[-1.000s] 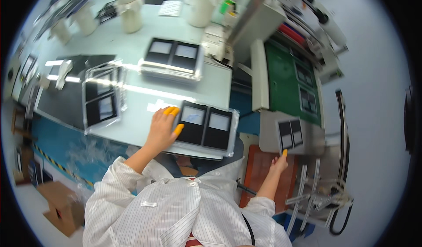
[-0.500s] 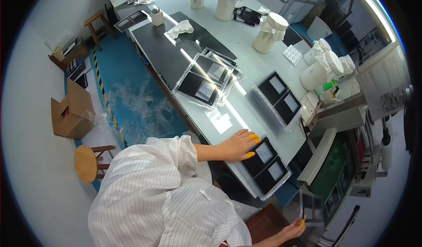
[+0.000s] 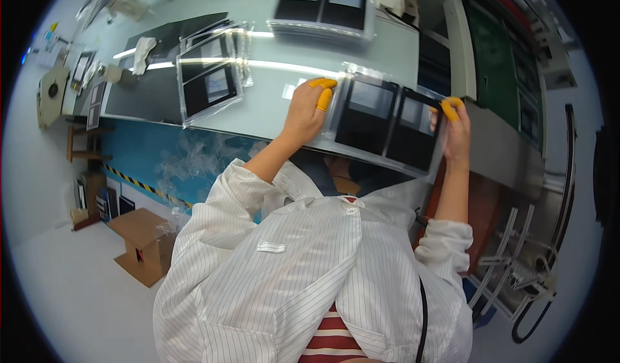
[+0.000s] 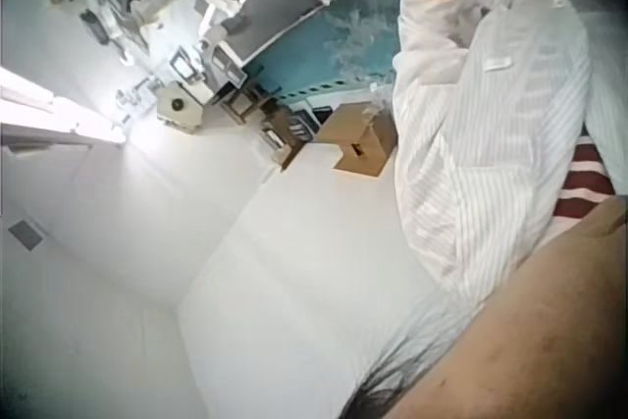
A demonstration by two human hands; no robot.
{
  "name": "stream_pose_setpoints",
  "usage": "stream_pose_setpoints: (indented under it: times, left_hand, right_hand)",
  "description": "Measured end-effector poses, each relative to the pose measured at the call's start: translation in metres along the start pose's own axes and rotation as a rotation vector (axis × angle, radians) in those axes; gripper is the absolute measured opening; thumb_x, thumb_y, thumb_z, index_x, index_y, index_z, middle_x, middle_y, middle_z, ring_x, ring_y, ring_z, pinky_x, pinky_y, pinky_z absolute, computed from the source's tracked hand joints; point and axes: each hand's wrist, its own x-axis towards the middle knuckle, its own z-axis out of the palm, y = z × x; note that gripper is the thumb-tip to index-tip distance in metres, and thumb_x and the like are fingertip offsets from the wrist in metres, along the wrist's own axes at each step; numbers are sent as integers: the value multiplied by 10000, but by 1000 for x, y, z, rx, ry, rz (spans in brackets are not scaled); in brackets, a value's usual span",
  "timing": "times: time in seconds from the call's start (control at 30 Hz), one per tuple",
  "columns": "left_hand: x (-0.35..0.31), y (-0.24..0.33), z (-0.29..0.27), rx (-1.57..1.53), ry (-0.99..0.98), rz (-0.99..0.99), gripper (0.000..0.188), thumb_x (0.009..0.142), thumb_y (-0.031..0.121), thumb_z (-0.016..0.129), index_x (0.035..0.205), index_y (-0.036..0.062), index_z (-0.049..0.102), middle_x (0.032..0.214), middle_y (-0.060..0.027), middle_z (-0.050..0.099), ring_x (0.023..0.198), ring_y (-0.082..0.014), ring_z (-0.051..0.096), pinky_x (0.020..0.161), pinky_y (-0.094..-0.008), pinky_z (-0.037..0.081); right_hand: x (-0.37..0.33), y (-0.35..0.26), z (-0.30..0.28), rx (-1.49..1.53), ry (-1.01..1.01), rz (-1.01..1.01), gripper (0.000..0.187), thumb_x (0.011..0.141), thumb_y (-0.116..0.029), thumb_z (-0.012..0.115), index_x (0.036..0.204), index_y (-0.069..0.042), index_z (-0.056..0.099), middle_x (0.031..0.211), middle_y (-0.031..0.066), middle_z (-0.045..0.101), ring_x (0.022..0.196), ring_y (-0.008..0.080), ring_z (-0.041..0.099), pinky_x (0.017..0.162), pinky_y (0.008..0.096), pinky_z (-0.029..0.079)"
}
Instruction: The recorder uses manual suction cup tools to move glass panels between different areas of a manufacturing workbench.
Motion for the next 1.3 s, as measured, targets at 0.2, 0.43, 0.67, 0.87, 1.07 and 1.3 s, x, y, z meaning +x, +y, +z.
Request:
stream_pose_setpoints:
  times: [0.2,0.43,0.67,0.87,1.07,1.3]
  left_hand:
    - [6,15,2,117,-106,49,316,861,177,593,1135,20,609,1169,-168,583,1135,-352,498,986,-433,361]
    - [6,17,0,218,-157,67,417,835,223,645,1199,27,590,1203,-160,559,1184,-350,464,1022,-443,321]
    - [5,22,4,282,-192,36,483,804,224,684,1232,32,569,1214,-168,548,1206,-356,448,1033,-443,313]
    - [6,28,6,299,-221,22,493,807,197,677,1248,22,545,1241,-180,534,1225,-377,430,1038,-445,316]
    - [6,30,9,329,-256,2,495,830,170,644,1284,22,511,1280,-196,501,1233,-396,412,1055,-463,306]
    - [7,34,8,373,-243,48,436,874,150,577,1279,4,509,1245,-221,520,1172,-394,462,1029,-429,335]
  right_hand:
    - [21,36,-20,-83,69,89,128,982,-144,494,1072,-58,520,895,118,656,667,148,609,579,259,515]
    - [17,25,-1,-77,135,205,149,987,-110,466,1105,-27,504,884,120,660,664,128,629,607,259,568]
    - [15,25,9,-943,369,-37,204,777,-9,583,975,36,598,857,136,651,687,214,617,642,305,507]
    - [17,24,-16,-998,456,-276,243,757,-13,626,996,32,610,835,141,630,679,213,605,648,313,496]
    - [18,-11,-120,-1225,745,-361,227,802,-27,623,1024,18,612,900,146,614,726,242,616,681,334,508]
    - [10,-10,-244,-1590,1231,-41,395,839,-282,692,1113,-11,608,1160,148,540,1123,336,507,952,443,403]
